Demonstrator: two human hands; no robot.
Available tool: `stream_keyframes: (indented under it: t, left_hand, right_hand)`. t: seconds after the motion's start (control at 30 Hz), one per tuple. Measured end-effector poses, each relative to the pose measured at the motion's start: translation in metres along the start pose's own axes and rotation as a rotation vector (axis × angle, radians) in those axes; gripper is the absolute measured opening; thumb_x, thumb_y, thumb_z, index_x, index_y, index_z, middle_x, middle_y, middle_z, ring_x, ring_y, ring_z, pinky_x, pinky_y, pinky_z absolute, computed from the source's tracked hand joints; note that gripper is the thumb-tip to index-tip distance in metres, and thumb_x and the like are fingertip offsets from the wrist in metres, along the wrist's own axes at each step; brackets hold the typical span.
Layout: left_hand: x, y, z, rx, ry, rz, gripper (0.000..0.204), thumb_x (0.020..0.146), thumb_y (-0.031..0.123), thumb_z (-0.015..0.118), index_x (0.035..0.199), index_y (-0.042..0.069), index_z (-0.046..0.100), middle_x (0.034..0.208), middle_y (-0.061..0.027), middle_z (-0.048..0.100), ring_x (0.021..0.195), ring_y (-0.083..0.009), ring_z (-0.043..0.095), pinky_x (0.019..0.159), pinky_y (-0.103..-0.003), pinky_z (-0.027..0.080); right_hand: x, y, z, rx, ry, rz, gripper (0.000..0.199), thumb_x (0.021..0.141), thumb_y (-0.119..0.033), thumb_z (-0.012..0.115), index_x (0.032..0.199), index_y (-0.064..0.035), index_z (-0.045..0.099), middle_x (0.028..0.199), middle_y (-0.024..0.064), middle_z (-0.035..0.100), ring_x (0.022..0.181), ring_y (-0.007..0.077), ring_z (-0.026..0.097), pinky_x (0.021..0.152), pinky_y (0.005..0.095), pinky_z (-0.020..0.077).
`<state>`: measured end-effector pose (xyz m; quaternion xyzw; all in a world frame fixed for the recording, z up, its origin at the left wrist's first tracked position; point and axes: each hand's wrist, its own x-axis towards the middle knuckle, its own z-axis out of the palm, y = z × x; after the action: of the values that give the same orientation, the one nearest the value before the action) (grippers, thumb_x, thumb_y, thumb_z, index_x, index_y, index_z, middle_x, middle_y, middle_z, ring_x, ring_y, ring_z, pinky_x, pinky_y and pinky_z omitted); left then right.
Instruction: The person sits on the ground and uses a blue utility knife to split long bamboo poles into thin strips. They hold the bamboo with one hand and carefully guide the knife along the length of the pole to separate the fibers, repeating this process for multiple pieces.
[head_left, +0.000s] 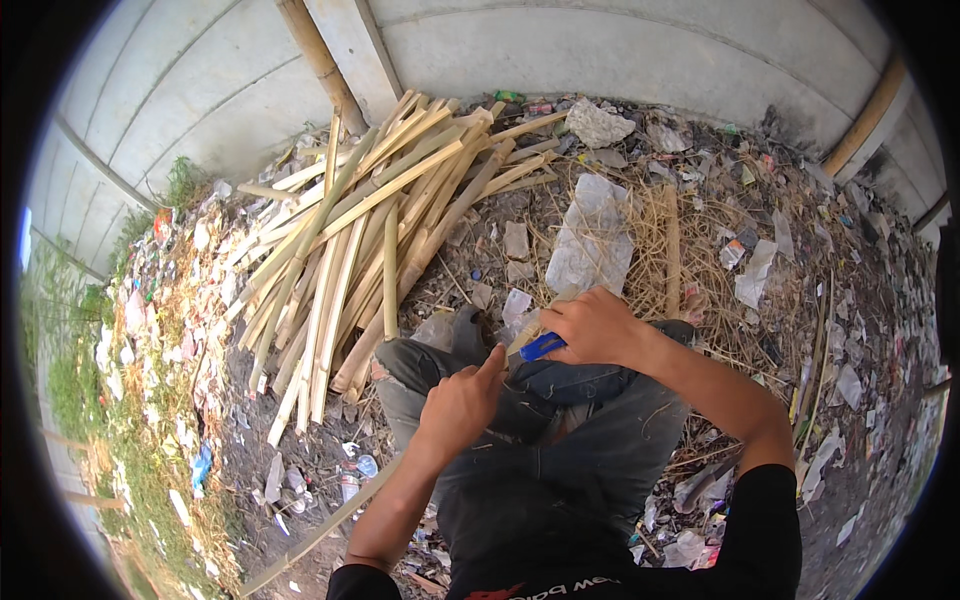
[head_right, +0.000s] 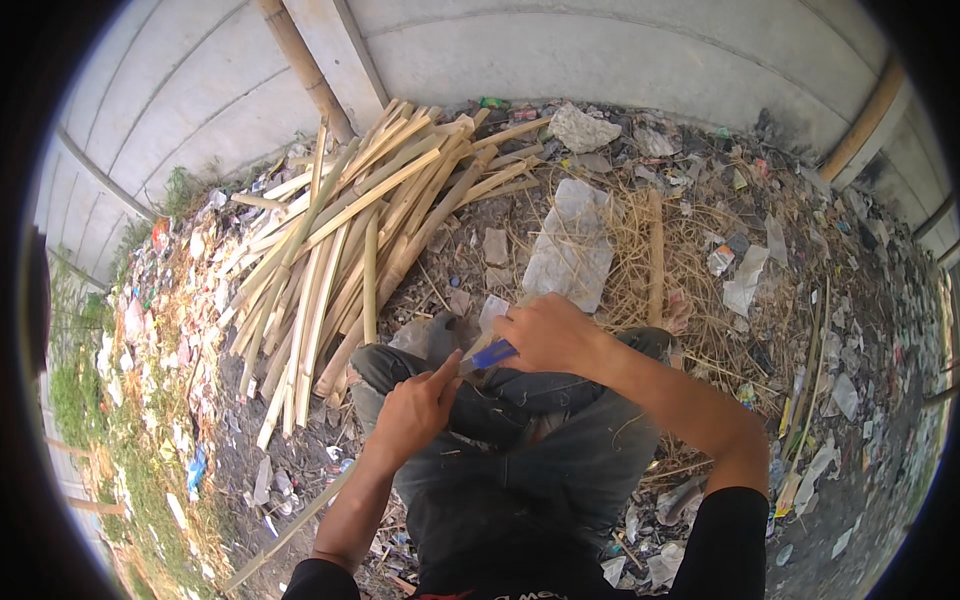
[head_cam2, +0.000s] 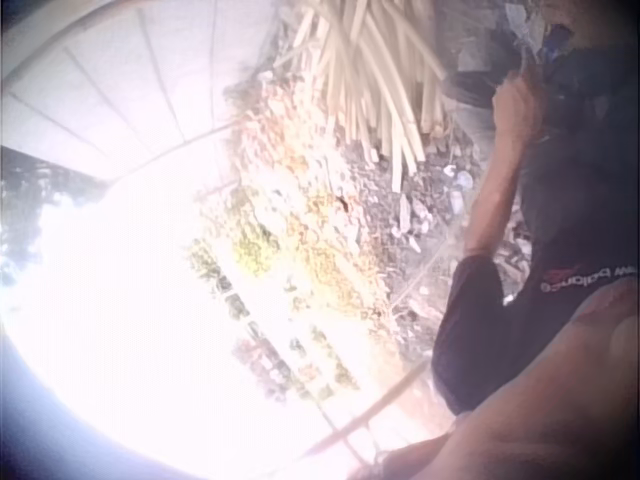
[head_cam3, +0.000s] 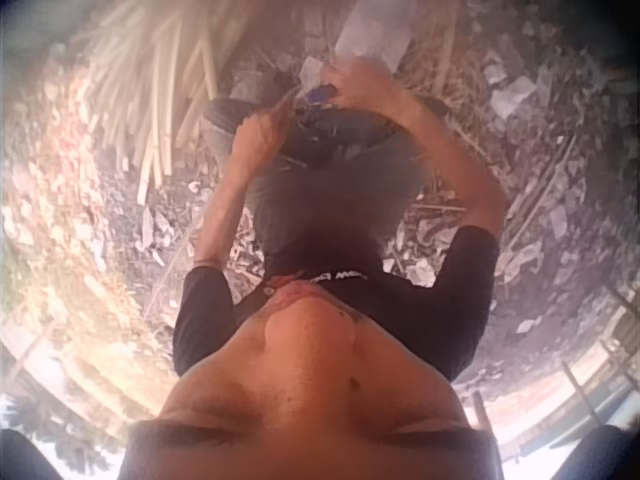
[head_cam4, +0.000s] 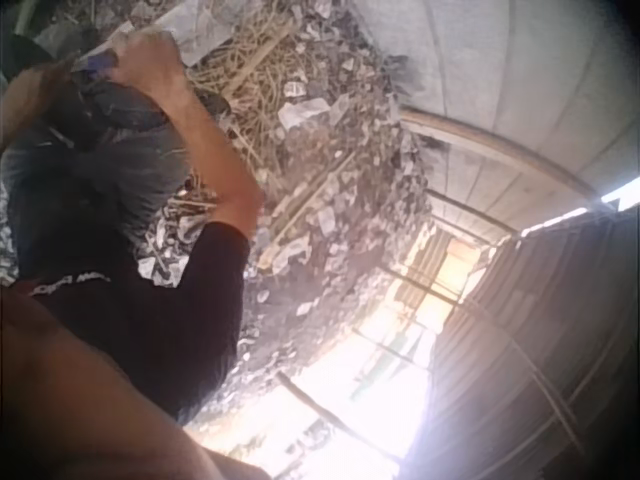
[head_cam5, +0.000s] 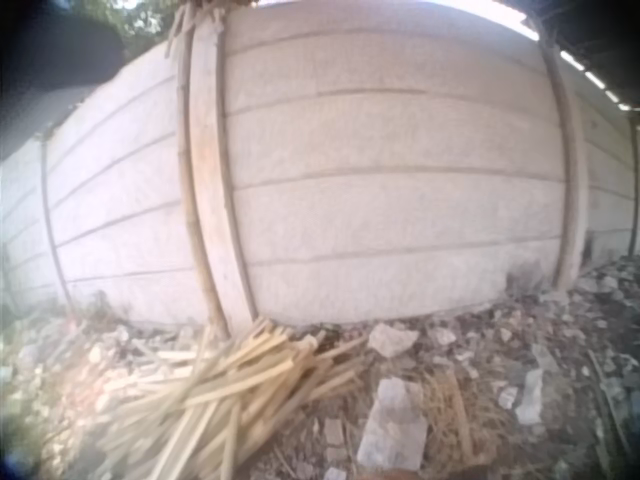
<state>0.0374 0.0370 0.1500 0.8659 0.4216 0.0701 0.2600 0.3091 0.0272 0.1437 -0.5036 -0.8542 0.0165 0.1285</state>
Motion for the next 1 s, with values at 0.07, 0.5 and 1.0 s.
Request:
stream_keyframes:
  t: [0.07,0.5,1.0]
  left_hand:
    - [-0.002,0.001,0.0,0.038,-0.051,0.011,0.043,0.106,0.024,0.06,0.147,0.011,0.06,0.092,-0.0208,0.074,0.081,-0.0479,0.071,0.072,-0.058,0.056]
    - [-0.019,-0.022,0.001,-0.012,-0.198,0.224,0.045,0.108,0.031,0.058,0.149,0.015,0.059,0.088,-0.0194,0.073,0.081,-0.0446,0.072,0.071,-0.055,0.057]
    - [0.0,-0.012,-0.013,-0.271,0.163,0.12,0.046,0.103,0.015,0.067,0.146,0.0,0.061,0.082,-0.0246,0.068,0.078,-0.0416,0.069,0.073,-0.046,0.053]
  right_hand:
    - [0.001,-0.002,0.002,-0.019,-0.098,-0.091,0.033,0.081,-0.038,0.082,0.089,-0.0085,0.071,0.078,0.0103,0.073,0.071,0.0328,0.074,0.062,0.046,0.0572]
    - [0.0,-0.011,0.006,0.557,-0.284,-0.127,0.036,0.093,-0.032,0.071,0.071,-0.0038,0.068,0.061,0.0189,0.06,0.058,0.0373,0.064,0.056,0.0502,0.0456]
    - [-0.033,0.039,-0.022,0.628,1.021,0.932,0.07,0.088,-0.04,0.089,0.138,0.0016,0.062,0.111,0.0141,0.073,0.087,0.0154,0.069,0.069,0.0288,0.0532]
